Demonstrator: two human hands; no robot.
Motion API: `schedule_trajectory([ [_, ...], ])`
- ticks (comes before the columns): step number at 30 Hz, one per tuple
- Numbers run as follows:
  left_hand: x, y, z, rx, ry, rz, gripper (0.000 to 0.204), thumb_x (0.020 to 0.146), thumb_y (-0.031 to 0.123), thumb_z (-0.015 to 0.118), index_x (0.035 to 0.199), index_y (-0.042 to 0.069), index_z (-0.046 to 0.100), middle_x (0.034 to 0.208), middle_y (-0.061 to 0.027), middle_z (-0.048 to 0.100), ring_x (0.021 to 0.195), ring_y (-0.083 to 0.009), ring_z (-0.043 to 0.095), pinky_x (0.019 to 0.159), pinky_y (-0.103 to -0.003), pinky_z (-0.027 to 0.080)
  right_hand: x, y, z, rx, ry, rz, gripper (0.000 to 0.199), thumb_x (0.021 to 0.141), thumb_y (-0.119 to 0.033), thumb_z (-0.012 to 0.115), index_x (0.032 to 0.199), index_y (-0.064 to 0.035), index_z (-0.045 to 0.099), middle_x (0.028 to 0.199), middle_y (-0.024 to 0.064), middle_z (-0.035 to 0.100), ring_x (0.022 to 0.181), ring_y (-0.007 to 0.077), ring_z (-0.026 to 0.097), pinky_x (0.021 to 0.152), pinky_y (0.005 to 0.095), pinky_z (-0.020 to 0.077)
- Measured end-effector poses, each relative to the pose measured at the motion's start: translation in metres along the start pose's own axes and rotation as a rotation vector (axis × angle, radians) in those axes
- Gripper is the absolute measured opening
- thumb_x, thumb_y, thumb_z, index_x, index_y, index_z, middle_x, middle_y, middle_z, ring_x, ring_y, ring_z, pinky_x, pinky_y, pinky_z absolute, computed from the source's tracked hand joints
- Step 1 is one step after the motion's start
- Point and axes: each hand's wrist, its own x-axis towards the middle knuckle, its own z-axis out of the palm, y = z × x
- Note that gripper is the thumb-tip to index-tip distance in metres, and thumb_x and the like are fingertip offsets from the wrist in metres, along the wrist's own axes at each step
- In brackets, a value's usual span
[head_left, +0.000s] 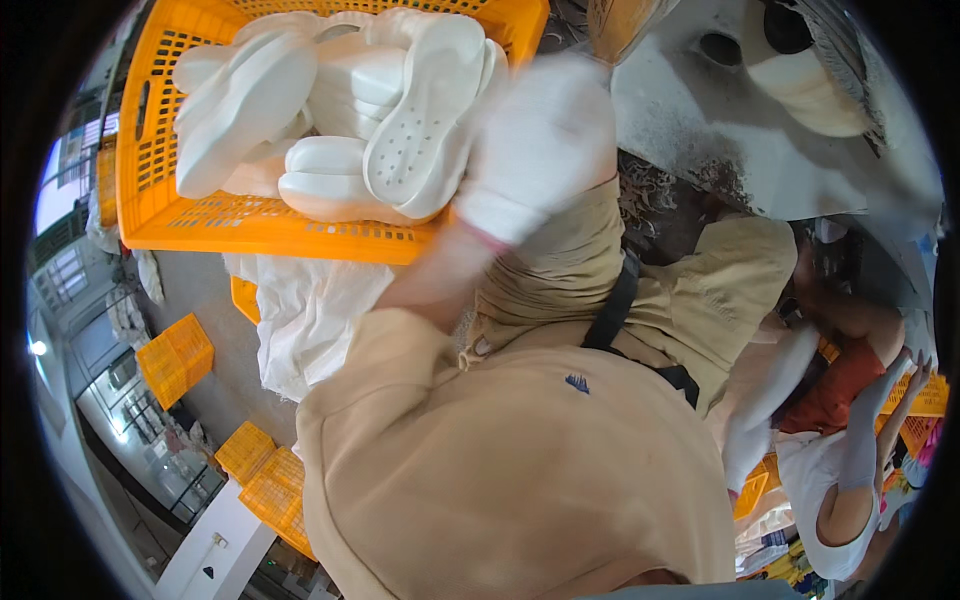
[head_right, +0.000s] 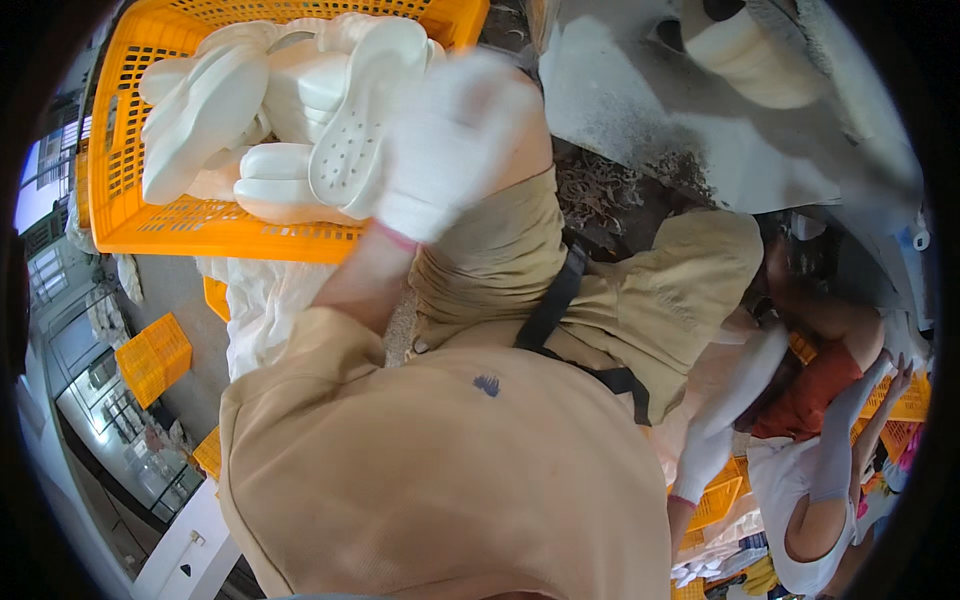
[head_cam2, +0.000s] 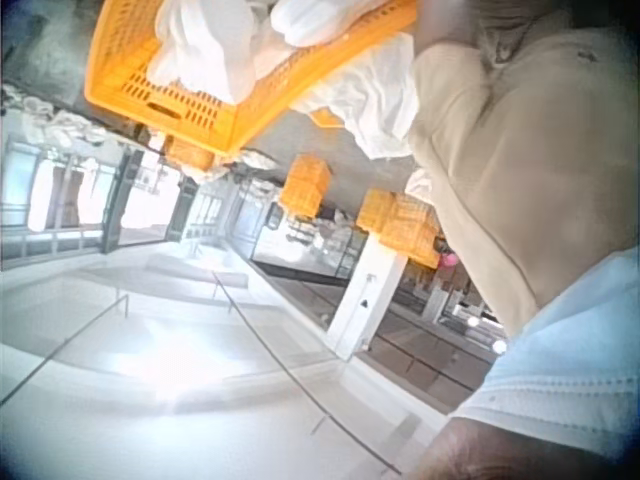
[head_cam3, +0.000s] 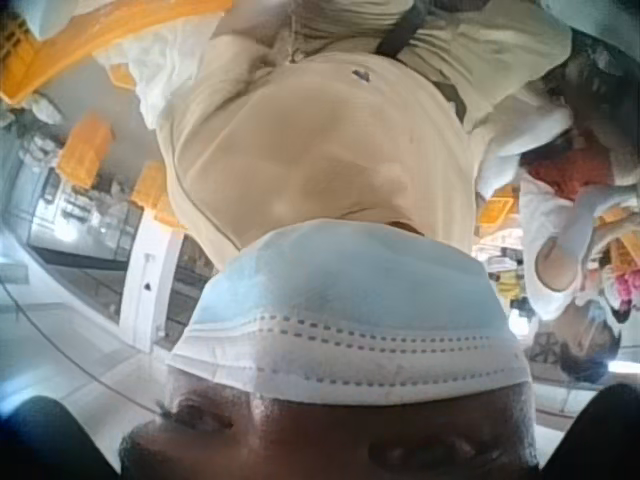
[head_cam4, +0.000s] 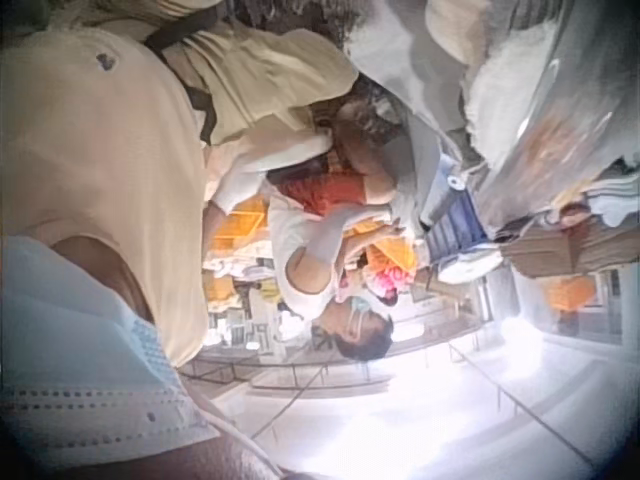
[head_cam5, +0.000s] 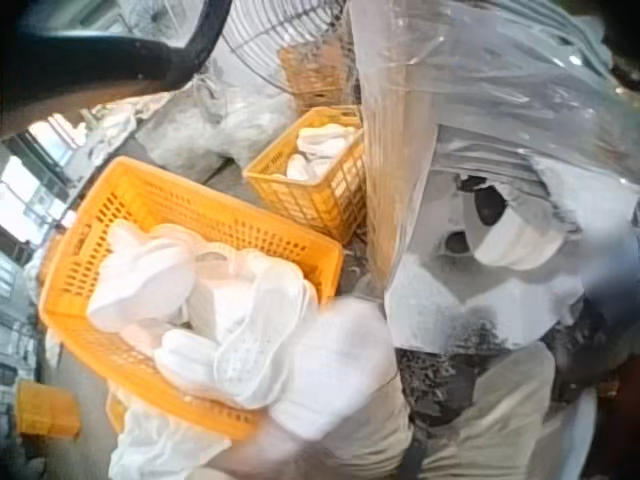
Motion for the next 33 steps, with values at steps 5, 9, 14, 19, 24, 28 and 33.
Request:
schedule_trajectory([
  [5,-0.004,-0.128,-0.078,0.769,-0.299,-0.542,0.034,0.098,0.03,0.066,0.123,0.007,0.066,0.109,-0.0189,0.071,0.097,-0.0335,0.069,0.091,-0.049,0.055,0.033,0.01,-0.008,-0.12,-0.145,-0.134,0.047,0.094,-0.032,0.072,0.119,0.0081,0.069,0.091,0.0303,0.068,0.083,0.0418,0.07,0.079,0.0467,0.0547],
  [9,0.009,-0.09,-0.128,0.515,-0.15,-0.564,0.031,0.1,0.032,0.06,0.111,0.004,0.068,0.103,-0.0186,0.07,0.092,-0.0358,0.07,0.083,-0.048,0.057,0.077,-0.072,-0.014,0.246,0.186,-0.437,0.036,0.097,-0.019,0.071,0.126,0.0029,0.071,0.112,0.0237,0.072,0.101,0.0323,0.072,0.089,0.0393,0.0548],
  [14,0.005,0.034,-0.112,-0.286,0.175,-0.412,0.035,0.099,0.033,0.064,0.116,0.003,0.065,0.109,-0.0175,0.069,0.098,-0.0354,0.07,0.084,-0.046,0.058,0.064,-0.188,-0.022,0.876,-0.082,-0.378,0.048,0.101,-0.014,0.065,0.145,0.0041,0.057,0.137,0.0116,0.066,0.124,0.018,0.061,0.107,0.0315,0.0449],
  [19,-0.028,0.08,0.068,-1.245,-0.383,-0.821,0.044,0.098,0.032,0.069,0.129,0.003,0.061,0.121,-0.0162,0.069,0.11,-0.0327,0.068,0.09,-0.044,0.058,0.061,-0.199,-0.081,1.306,0.06,-0.046,0.035,0.106,-0.013,0.055,0.134,0.0069,0.063,0.126,0.0107,0.07,0.114,0.019,0.066,0.101,0.0326,0.0512],
  [24,-0.019,0.129,0.177,-1.792,-0.563,-1.311,0.046,0.101,0.021,0.07,0.141,0.002,0.058,0.136,-0.0139,0.066,0.124,-0.0283,0.065,0.104,-0.044,0.054,0.031,-0.186,-0.08,0.757,0.34,-0.046,0.036,0.101,-0.017,0.063,0.132,0.0009,0.061,0.122,0.0175,0.071,0.114,0.0299,0.067,0.099,0.0402,0.0521],
  [28,0.01,0.176,0.21,-1.825,-0.525,-1.034,0.041,0.108,0.021,0.057,0.144,0.001,0.055,0.136,-0.0158,0.066,0.126,-0.0307,0.063,0.112,-0.045,0.048,0.028,-0.198,-0.06,0.748,0.642,-0.325,0.04,0.1,-0.02,0.064,0.134,0.0004,0.058,0.114,0.021,0.071,0.105,0.0351,0.071,0.093,0.0422,0.0546],
  [33,0.065,0.155,0.257,-1.863,-0.597,-0.994,0.041,0.11,0.022,0.052,0.144,0.0,0.054,0.139,-0.0164,0.065,0.129,-0.0311,0.061,0.113,-0.044,0.048,0.113,-0.226,-0.086,0.892,0.614,-0.491,0.031,0.096,-0.014,0.061,0.123,0.0006,0.063,0.102,0.0245,0.069,0.094,0.0426,0.072,0.08,0.0436,0.0566],
])
